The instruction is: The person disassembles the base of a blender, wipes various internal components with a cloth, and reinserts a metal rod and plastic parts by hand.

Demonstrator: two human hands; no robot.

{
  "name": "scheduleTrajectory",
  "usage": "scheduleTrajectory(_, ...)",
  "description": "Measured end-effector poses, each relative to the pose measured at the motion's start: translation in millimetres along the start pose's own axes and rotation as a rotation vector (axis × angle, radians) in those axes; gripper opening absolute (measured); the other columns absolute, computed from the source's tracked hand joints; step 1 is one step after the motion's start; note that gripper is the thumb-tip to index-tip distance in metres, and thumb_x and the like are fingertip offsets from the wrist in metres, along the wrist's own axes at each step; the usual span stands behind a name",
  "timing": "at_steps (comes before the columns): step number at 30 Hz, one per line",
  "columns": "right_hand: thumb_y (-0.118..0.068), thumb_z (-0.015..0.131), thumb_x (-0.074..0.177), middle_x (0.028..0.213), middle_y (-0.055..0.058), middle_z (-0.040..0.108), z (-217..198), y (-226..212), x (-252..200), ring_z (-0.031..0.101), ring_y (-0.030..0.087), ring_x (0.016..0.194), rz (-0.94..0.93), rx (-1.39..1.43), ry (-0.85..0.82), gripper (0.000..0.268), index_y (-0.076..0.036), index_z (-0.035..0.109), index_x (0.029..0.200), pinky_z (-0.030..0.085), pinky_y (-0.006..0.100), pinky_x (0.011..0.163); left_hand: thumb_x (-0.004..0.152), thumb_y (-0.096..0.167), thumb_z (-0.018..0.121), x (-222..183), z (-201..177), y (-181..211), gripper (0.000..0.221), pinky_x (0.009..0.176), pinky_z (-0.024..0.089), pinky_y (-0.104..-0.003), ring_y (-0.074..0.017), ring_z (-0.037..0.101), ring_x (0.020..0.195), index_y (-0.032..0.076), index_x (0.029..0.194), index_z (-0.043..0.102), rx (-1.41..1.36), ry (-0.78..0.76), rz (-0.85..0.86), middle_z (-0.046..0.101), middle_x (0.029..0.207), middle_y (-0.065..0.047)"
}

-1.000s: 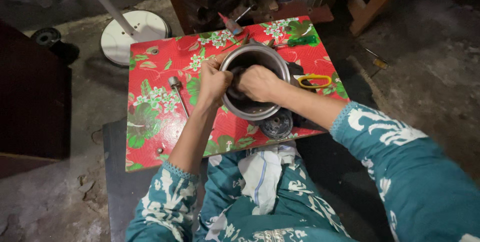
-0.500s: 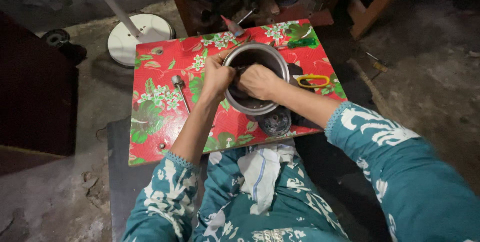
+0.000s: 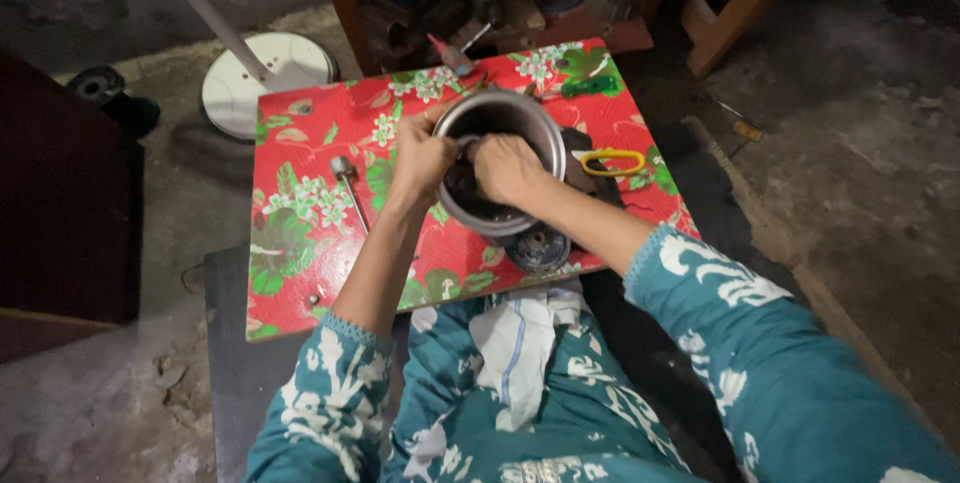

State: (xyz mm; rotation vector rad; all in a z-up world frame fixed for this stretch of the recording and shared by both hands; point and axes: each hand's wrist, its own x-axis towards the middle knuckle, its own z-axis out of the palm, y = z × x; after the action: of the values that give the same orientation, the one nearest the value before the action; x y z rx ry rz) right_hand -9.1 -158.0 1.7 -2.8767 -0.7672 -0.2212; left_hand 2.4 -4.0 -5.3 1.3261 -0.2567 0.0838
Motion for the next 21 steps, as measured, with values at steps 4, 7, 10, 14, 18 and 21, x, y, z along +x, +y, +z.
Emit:
scheduleTrajectory(4,-0.027,0.074,0.084,0.081,0.022,0.071,-41,-21,-26,0.070,0.040,0.077,-0.089,0.102,0.264,0.026,-0.001,0.070,0.084,0.056,0.048,0.069,0.064,-0.014,0.049,-3,-29,5,0.061,0.059,0.049,-0.025,-0.0118,0.064,0.067,-0.003,0.119,0.074,0.056,0.041,0.010,0.075,0.093,-0.008)
scheduleTrajectory(7,-0.033,0.074,0.094,0.078,0.018,0.069,-73,-9,-66,0.069,0.033,0.070,-0.046,0.360,0.805,0.032,-0.001,0.069,0.092,0.053,0.043,0.062,0.066,-0.014,0.049,-2,-63,1,0.062,0.060,0.055,-0.023,-0.0097,0.067,0.065,-0.001,0.123,0.071,-0.052,0.130,-0.001,0.075,0.091,-0.007)
scheduleTrajectory(10,-0.037,0.062,0.109,0.090,0.007,0.071,-81,39,-76,0.068,0.018,0.075,0.258,0.776,0.911,0.034,-0.004,0.063,0.108,0.054,0.034,0.067,0.067,-0.013,0.049,3,-98,-7,0.067,0.046,0.046,-0.023,-0.0092,0.057,0.051,-0.002,0.131,0.065,-0.266,0.111,-0.033,0.072,0.086,-0.008)
scheduleTrajectory(14,-0.051,0.055,0.101,0.116,0.010,0.072,-38,57,-63,0.070,0.014,0.095,0.179,1.869,0.430,0.062,-0.005,0.051,0.144,0.059,0.028,0.078,0.076,-0.006,0.053,6,-116,-32,0.068,0.056,0.054,-0.026,-0.0129,0.062,0.056,-0.005,0.144,0.058,-0.607,-0.039,-0.060,0.069,0.085,-0.007)
scheduleTrajectory(18,-0.038,0.081,0.083,0.140,0.004,0.060,-10,23,-81,0.055,0.010,0.111,-0.222,1.921,0.260,0.084,-0.011,0.039,0.150,0.046,0.022,0.090,0.062,-0.001,0.051,1,-102,-60,0.078,0.076,0.061,-0.032,-0.0231,0.074,0.081,0.000,0.140,0.053,-0.647,-0.049,-0.184,0.075,0.104,-0.011)
scheduleTrajectory(21,-0.014,0.090,0.071,0.133,0.007,0.060,-1,-2,-81,0.061,0.016,0.120,-0.085,1.847,0.432,0.090,-0.004,0.042,0.147,0.054,0.032,0.098,0.066,-0.001,0.053,20,-102,-71,0.071,0.088,0.060,-0.035,-0.0269,0.073,0.095,-0.001,0.136,0.058,-0.778,-0.073,-0.284,0.074,0.113,-0.013)
